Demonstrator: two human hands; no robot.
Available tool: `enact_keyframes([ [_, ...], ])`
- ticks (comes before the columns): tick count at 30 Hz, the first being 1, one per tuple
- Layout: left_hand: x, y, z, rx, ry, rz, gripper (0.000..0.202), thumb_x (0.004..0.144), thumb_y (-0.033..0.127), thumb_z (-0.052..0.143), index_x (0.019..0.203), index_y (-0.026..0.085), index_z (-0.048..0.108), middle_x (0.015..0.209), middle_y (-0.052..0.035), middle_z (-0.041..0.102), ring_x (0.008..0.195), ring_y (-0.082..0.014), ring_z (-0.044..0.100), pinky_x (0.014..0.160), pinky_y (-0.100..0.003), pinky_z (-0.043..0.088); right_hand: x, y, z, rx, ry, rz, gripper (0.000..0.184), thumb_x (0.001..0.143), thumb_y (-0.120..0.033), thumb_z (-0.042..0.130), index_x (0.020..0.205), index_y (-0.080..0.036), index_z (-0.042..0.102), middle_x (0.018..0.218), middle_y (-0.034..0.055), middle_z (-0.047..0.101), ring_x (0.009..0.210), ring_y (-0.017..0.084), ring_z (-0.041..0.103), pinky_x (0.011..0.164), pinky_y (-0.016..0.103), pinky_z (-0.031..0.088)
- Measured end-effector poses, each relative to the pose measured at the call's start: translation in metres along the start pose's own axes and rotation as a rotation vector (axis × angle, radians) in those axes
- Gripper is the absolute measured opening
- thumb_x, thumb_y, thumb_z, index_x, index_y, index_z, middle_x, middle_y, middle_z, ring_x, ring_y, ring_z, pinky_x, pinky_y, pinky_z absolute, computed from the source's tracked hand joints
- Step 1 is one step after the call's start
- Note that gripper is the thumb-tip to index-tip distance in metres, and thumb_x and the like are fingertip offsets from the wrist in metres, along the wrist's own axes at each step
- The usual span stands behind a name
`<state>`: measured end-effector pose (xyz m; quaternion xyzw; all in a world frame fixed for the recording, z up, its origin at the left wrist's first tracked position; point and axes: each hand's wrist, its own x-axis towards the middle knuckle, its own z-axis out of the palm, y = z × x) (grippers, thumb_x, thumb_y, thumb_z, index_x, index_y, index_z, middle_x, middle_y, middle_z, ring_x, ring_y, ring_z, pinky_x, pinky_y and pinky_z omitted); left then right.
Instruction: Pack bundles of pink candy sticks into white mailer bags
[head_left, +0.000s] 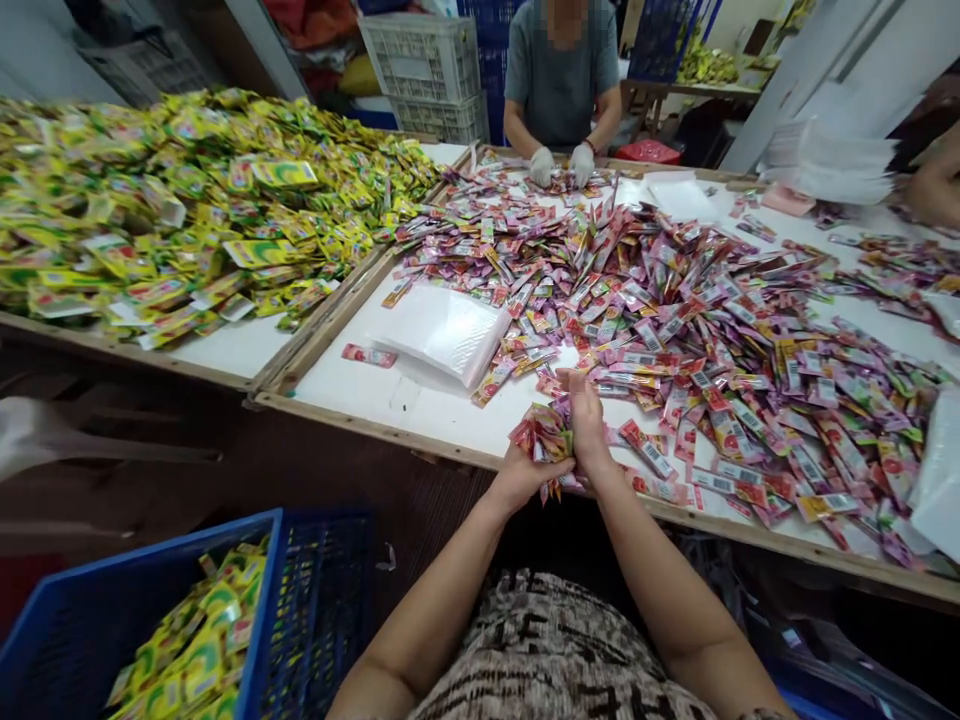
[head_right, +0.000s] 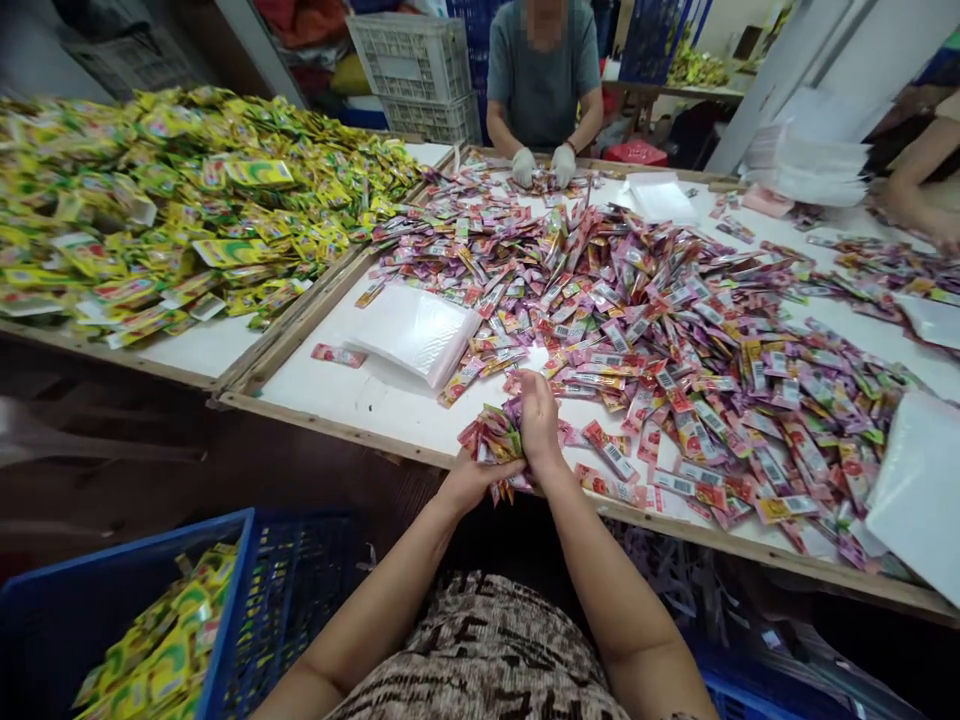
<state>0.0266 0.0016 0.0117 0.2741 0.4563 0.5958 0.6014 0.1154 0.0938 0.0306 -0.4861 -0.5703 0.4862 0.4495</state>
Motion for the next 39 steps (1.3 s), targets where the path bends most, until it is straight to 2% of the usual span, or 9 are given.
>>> enact_keyframes([
  [4,0.008,0.007,-0.005,-0.019,0.098,-0.005,0.05,0.051,0.02,0.092,0.097,0.018,0.071,0.098,-0.0063,0.077,0.096,-0.028,0.072,0.098,-0.045,0.054,-0.009,0.005,0.006,0.063,-0.076,0.01,0.07,0.093,-0.077,0.028,0.119,-0.021,0.061,0.112,0.0103,0.07,0.11,0.026,0.064,0.104,0.043,0.048],
  [8,0.016,0.017,-0.008,-0.092,0.225,0.067,0.043,0.053,0.023,0.089,0.093,0.018,0.073,0.1,-0.0075,0.077,0.101,-0.029,0.072,0.096,-0.04,0.054,-0.028,0.008,0.008,-0.121,-0.328,-0.014,0.086,0.08,-0.076,0.056,0.143,-0.018,0.049,0.147,0.0176,0.052,0.14,0.036,0.044,0.117,0.051,0.035],
  [13,0.008,0.022,-0.009,-0.148,0.111,0.008,0.04,0.059,0.029,0.086,0.096,0.018,0.076,0.108,-0.0093,0.076,0.122,-0.0322,0.064,0.103,-0.038,0.051,-0.036,0.011,0.009,-0.356,-0.463,-0.087,0.123,0.052,-0.051,0.088,0.156,-0.018,0.033,0.162,0.0193,0.029,0.152,0.041,0.023,0.123,0.056,0.023],
  [20,-0.002,0.021,-0.007,-0.239,0.074,-0.06,0.052,0.062,0.039,0.089,0.107,0.021,0.072,0.114,-0.0092,0.075,0.117,-0.0302,0.067,0.106,-0.042,0.05,-0.032,0.008,-0.012,-0.158,-0.511,-0.133,0.084,0.063,-0.03,0.08,0.141,-0.025,0.051,0.125,0.0069,0.068,0.112,0.031,0.065,0.098,0.044,0.052],
  [25,-0.011,0.02,-0.001,-0.137,-0.086,-0.082,0.062,0.055,0.038,0.093,0.11,0.019,0.072,0.115,-0.0099,0.074,0.116,-0.0305,0.066,0.108,-0.043,0.047,-0.041,0.012,-0.023,0.019,-0.381,-0.109,0.083,0.057,-0.021,0.082,0.134,-0.021,0.053,0.105,0.004,0.074,0.091,0.025,0.069,0.081,0.036,0.055],
  [30,0.025,0.063,-0.022,0.45,-0.469,-0.114,0.065,0.051,0.025,0.091,0.114,0.018,0.073,0.112,-0.0084,0.075,0.11,-0.0283,0.067,0.101,-0.041,0.05,-0.046,0.013,-0.021,0.318,-0.213,0.159,0.048,0.052,-0.028,0.087,0.094,-0.017,0.067,0.079,0.0024,0.073,0.069,0.019,0.067,0.066,0.03,0.054],
  [32,0.062,0.087,-0.042,0.659,-0.301,0.002,0.045,0.062,0.026,0.082,0.106,0.017,0.075,0.105,-0.0077,0.076,0.102,-0.0261,0.068,0.096,-0.04,0.051,-0.046,0.012,-0.013,0.393,-0.213,0.336,0.045,0.048,-0.027,0.088,0.086,-0.015,0.068,0.073,0.0007,0.071,0.062,0.016,0.064,0.061,0.027,0.052],
  [36,0.146,0.109,-0.084,1.133,0.44,0.377,0.028,0.083,0.016,0.052,0.101,0.014,0.073,0.109,-0.0115,0.071,0.104,-0.0232,0.064,0.099,-0.039,0.047,-0.029,0.014,-0.007,0.423,-0.351,0.547,0.035,0.044,-0.018,0.084,0.073,-0.015,0.064,0.058,-0.002,0.065,0.048,0.012,0.056,0.047,0.023,0.045],
  [39,0.173,0.1,-0.099,1.557,0.51,0.359,0.027,0.085,0.018,0.056,0.108,0.015,0.069,0.116,-0.016,0.065,0.113,-0.0298,0.057,0.101,-0.045,0.043,-0.002,0.018,-0.047,0.357,-0.211,0.551,0.028,0.047,-0.016,0.079,0.067,-0.017,0.06,0.046,-0.005,0.057,0.035,0.008,0.044,0.036,0.02,0.034],
])
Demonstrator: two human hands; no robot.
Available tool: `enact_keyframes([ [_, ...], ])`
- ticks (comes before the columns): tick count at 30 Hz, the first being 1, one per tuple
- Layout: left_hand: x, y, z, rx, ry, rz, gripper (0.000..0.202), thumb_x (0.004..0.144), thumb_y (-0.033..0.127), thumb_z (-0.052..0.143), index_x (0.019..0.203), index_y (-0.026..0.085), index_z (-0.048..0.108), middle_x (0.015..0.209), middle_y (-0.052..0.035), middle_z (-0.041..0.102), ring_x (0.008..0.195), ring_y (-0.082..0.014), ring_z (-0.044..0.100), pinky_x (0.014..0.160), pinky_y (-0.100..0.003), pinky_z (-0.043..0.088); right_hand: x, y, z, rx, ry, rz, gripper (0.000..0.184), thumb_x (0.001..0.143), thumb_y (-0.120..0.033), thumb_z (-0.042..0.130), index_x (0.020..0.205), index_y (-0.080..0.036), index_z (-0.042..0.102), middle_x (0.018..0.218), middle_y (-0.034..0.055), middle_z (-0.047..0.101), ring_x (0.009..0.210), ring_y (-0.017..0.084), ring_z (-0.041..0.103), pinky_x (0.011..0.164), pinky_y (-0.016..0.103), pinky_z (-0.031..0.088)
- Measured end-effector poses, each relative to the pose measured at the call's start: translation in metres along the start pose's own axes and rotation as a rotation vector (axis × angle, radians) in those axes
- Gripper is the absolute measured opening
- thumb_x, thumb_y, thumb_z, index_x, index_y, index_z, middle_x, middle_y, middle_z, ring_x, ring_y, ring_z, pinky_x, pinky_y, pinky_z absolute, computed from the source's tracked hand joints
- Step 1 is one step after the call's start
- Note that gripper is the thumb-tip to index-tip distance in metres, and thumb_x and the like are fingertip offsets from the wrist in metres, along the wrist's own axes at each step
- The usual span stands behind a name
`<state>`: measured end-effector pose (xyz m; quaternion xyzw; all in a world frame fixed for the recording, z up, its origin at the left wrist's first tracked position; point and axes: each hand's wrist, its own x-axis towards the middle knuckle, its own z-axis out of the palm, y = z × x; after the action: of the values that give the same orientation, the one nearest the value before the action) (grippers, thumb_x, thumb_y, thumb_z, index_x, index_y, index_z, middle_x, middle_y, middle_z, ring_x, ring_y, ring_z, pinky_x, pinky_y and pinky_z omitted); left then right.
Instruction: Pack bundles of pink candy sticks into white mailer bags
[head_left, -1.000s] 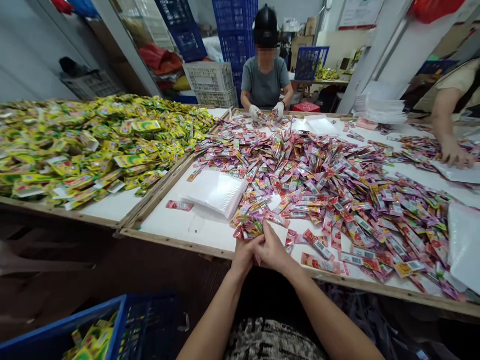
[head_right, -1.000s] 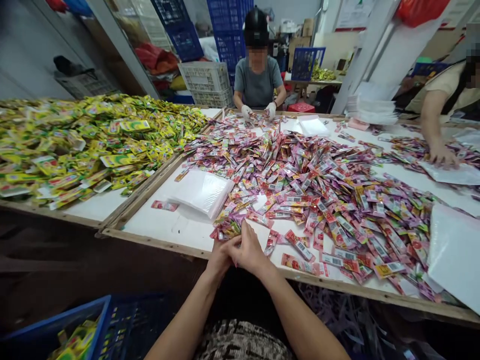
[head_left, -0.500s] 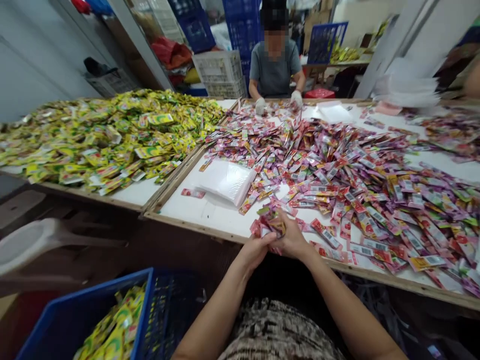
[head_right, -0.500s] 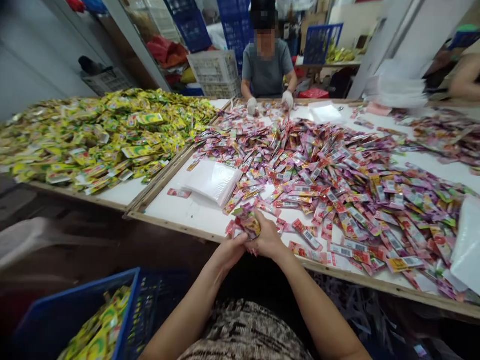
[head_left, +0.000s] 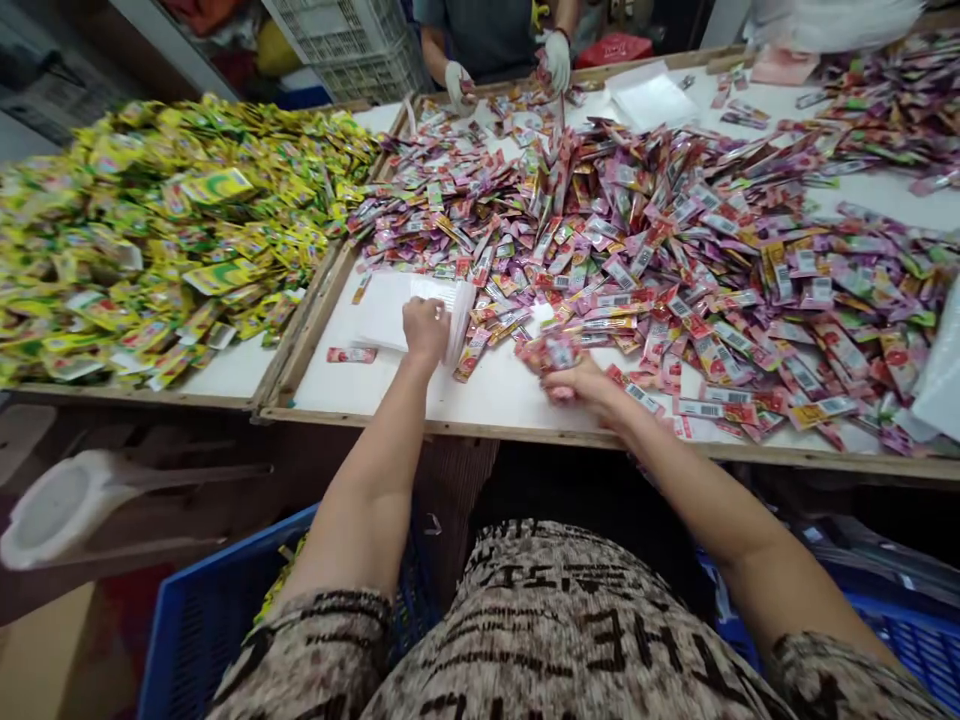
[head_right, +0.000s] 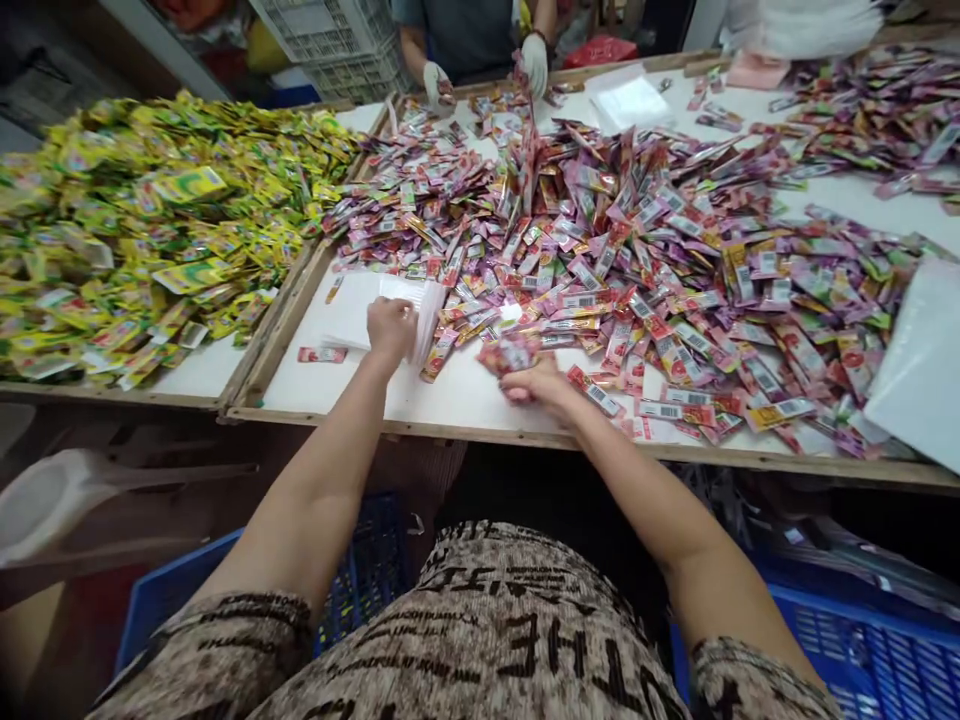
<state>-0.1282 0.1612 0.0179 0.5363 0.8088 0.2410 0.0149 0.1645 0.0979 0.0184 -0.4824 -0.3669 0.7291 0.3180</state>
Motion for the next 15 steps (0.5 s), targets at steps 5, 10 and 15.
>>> enact_keyframes([
  [5,-0.021,-0.003,0.011,0.3,-0.033,0.079,0.039,0.093,0.036,0.053,0.128,0.017,0.056,0.13,-0.0209,0.054,0.122,-0.0378,0.046,0.097,-0.051,0.041,-0.011,-0.034,-0.098,0.06,0.343,-0.16,0.027,0.046,-0.018,0.084,0.056,-0.015,0.059,0.047,-0.0004,0.061,0.038,0.009,0.05,0.036,0.021,0.04],
  [10,-0.018,-0.003,0.001,0.456,-0.19,0.154,0.037,0.091,0.013,0.043,0.124,0.009,0.058,0.127,-0.0241,0.056,0.12,-0.0356,0.05,0.094,-0.045,0.042,-0.047,-0.023,-0.095,0.168,0.3,-0.116,0.03,0.044,-0.024,0.088,0.058,-0.013,0.064,0.055,0.0038,0.067,0.047,0.015,0.06,0.048,0.027,0.053],
  [15,0.001,0.003,-0.048,0.431,-0.163,0.146,0.027,0.087,0.011,0.047,0.103,0.009,0.069,0.102,-0.017,0.067,0.097,-0.0283,0.061,0.086,-0.038,0.047,-0.07,-0.018,-0.076,0.219,0.234,-0.152,0.034,0.041,-0.025,0.09,0.061,-0.014,0.064,0.057,0.0025,0.068,0.049,0.014,0.06,0.048,0.025,0.051],
])
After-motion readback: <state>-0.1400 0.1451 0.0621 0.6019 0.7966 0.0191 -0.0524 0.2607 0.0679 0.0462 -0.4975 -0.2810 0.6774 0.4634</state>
